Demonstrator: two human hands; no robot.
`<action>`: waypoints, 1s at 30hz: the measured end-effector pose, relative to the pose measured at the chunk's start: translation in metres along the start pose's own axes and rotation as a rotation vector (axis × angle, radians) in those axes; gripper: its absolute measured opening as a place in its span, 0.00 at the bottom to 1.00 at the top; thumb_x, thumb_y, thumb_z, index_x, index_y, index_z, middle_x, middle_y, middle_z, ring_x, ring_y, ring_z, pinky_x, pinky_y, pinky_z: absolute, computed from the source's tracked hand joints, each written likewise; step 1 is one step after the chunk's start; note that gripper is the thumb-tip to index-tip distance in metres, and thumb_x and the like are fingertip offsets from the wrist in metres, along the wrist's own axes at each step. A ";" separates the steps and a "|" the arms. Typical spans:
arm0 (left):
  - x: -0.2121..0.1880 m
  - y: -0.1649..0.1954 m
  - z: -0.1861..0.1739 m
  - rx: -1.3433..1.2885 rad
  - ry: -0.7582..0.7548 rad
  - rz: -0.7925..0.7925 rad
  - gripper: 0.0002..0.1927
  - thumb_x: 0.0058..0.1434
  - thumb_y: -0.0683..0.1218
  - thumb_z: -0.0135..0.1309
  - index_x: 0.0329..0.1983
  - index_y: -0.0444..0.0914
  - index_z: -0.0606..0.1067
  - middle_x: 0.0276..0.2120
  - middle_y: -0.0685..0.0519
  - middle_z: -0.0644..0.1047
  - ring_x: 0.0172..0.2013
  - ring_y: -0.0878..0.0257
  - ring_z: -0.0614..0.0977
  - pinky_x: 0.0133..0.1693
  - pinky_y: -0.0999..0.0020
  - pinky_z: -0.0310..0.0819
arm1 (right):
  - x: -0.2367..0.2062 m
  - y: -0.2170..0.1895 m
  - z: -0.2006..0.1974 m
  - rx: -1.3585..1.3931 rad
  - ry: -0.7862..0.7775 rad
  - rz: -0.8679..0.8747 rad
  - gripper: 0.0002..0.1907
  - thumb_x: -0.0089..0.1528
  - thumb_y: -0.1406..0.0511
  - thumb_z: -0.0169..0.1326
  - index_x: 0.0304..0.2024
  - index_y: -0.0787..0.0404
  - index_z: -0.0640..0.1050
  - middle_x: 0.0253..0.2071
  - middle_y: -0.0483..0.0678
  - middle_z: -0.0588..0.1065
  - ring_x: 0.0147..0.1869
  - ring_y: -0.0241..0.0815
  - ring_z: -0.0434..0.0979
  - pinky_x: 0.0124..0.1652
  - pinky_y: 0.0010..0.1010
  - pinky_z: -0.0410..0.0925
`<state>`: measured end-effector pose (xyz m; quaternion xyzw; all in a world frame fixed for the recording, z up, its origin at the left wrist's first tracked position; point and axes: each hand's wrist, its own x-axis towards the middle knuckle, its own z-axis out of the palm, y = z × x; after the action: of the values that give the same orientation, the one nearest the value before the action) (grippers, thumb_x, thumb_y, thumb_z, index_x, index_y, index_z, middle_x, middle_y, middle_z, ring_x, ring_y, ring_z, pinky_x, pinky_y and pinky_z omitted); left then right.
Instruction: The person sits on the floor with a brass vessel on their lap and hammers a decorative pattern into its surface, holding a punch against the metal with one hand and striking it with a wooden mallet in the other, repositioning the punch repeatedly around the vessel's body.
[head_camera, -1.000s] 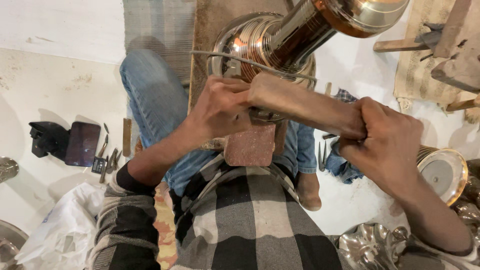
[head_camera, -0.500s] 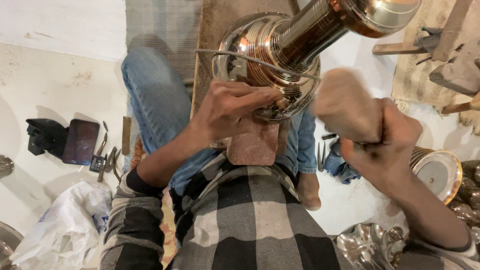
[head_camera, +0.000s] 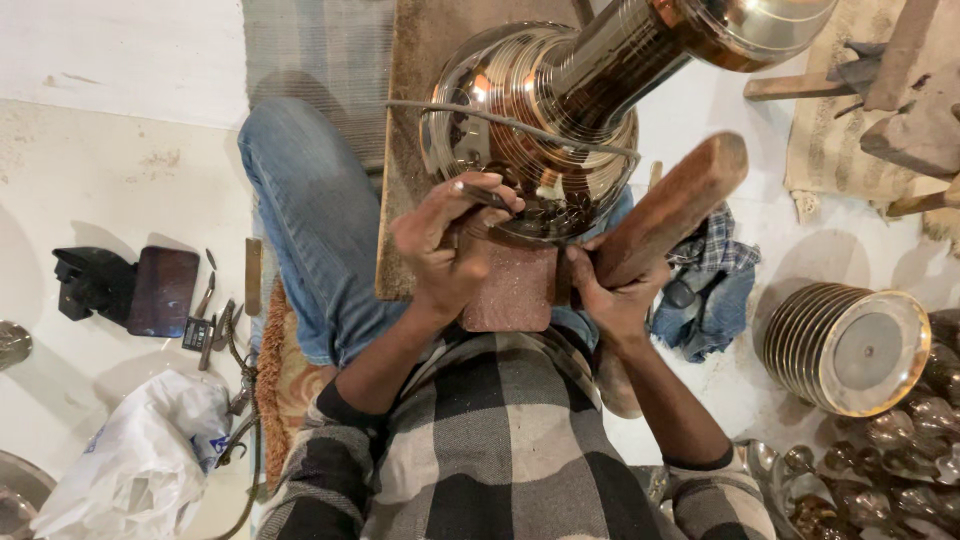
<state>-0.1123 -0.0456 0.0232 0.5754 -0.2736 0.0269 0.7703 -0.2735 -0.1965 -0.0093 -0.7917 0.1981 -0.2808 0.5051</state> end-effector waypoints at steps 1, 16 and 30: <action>-0.001 -0.001 0.002 0.053 0.025 0.044 0.10 0.68 0.30 0.52 0.50 0.31 0.77 0.39 0.44 0.83 0.38 0.56 0.88 0.42 0.68 0.89 | 0.003 -0.007 -0.004 -0.003 -0.057 0.039 0.06 0.63 0.70 0.66 0.38 0.63 0.80 0.31 0.47 0.78 0.32 0.34 0.79 0.35 0.26 0.72; -0.043 -0.050 -0.011 0.451 0.081 0.168 0.05 0.59 0.41 0.50 0.31 0.35 0.76 0.21 0.54 0.74 0.20 0.64 0.75 0.29 0.62 0.73 | 0.142 -0.207 -0.043 -1.127 -0.775 -0.431 0.16 0.51 0.61 0.64 0.37 0.60 0.76 0.23 0.43 0.74 0.22 0.35 0.72 0.21 0.30 0.63; -0.022 -0.057 -0.039 0.413 -0.348 0.202 0.10 0.55 0.38 0.54 0.41 0.32 0.79 0.35 0.49 0.81 0.35 0.58 0.85 0.39 0.63 0.84 | 0.119 -0.183 -0.069 -1.154 -0.712 -0.296 0.15 0.54 0.62 0.63 0.40 0.59 0.75 0.25 0.43 0.73 0.22 0.36 0.67 0.22 0.32 0.59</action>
<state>-0.0953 -0.0239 -0.0437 0.6860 -0.4461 0.0594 0.5718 -0.2218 -0.2400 0.2098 -0.9964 0.0279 0.0801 -0.0058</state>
